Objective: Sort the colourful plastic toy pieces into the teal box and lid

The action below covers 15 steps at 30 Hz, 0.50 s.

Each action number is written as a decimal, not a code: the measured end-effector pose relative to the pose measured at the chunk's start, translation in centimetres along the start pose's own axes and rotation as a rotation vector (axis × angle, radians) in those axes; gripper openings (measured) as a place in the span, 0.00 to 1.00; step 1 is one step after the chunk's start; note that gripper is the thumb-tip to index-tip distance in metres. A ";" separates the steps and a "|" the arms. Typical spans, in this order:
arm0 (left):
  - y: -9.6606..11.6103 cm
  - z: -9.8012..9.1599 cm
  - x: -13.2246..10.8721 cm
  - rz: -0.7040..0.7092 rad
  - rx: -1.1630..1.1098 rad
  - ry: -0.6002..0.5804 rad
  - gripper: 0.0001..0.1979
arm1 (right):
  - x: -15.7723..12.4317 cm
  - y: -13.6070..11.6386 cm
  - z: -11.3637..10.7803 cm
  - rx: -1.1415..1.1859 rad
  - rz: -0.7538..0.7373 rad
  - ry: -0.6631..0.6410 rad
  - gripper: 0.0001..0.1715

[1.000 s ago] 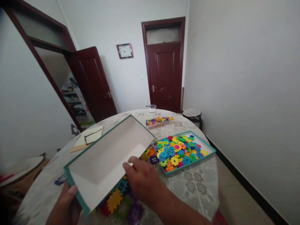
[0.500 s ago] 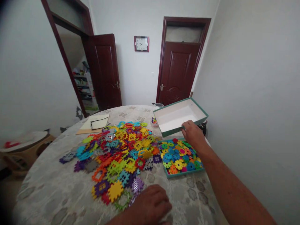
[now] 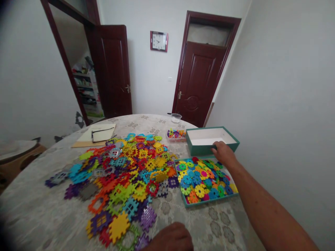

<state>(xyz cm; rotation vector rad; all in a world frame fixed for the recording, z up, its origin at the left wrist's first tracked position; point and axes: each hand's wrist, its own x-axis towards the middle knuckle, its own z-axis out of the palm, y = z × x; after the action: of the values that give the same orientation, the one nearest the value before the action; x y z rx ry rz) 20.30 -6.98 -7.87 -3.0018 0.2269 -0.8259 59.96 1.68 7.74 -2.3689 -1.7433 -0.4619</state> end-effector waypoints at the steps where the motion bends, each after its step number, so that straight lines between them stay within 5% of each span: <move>1: -0.1 0.3 0.0 -0.004 -0.012 -0.009 0.12 | 0.2 0.2 0.3 0.001 -0.001 -0.014 0.14; 15: -1.1 2.1 1.2 -0.037 -0.084 -0.019 0.19 | 2.2 -0.1 3.3 0.068 -0.084 -0.176 0.18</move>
<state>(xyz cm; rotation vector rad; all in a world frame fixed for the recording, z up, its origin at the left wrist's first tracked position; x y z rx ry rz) 22.50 -6.13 -9.00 -3.0998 0.2124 -0.8105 60.92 4.68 5.38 -2.3601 -1.9056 -0.2066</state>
